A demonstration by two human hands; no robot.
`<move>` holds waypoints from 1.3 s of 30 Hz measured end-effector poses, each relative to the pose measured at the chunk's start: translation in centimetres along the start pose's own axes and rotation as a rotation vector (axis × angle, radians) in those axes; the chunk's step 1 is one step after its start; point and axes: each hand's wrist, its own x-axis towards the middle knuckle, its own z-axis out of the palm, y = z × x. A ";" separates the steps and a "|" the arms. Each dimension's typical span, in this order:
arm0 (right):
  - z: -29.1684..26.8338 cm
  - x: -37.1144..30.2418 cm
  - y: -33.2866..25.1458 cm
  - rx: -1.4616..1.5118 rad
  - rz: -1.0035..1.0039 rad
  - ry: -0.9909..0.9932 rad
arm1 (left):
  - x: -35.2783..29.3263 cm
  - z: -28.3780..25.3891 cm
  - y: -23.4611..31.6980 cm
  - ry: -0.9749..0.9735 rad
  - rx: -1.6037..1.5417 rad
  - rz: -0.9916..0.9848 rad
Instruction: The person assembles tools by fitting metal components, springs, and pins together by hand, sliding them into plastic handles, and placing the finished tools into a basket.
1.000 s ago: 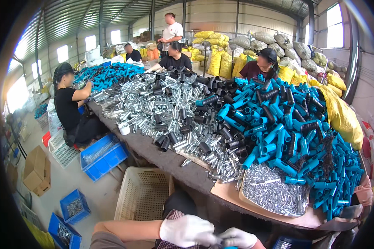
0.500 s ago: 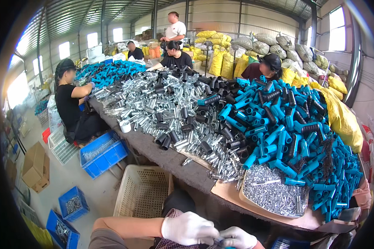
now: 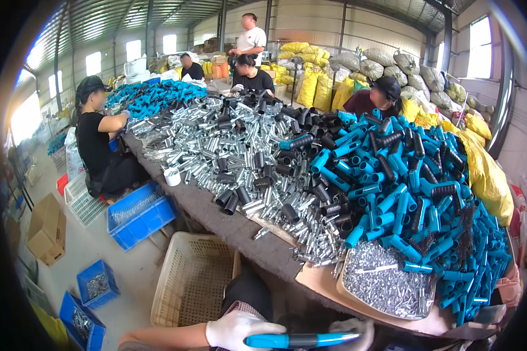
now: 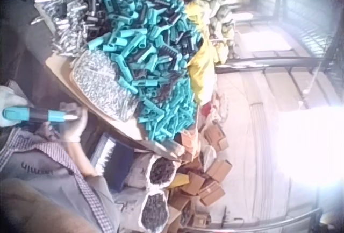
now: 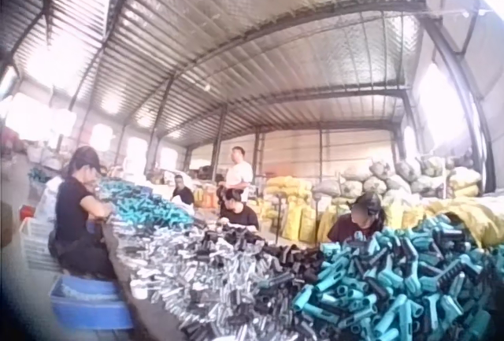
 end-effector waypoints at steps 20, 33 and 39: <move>-19.2 26.3 18.7 -0.557 0.534 0.097 | -1.7 15.2 -10.4 -0.461 0.061 -0.563; -19.3 27.3 18.1 -0.744 0.409 -0.030 | -1.9 15.8 -10.8 -0.355 0.067 -0.549; -18.3 26.5 17.5 -0.839 0.319 -0.109 | -0.7 15.5 -9.6 -0.424 0.077 -0.603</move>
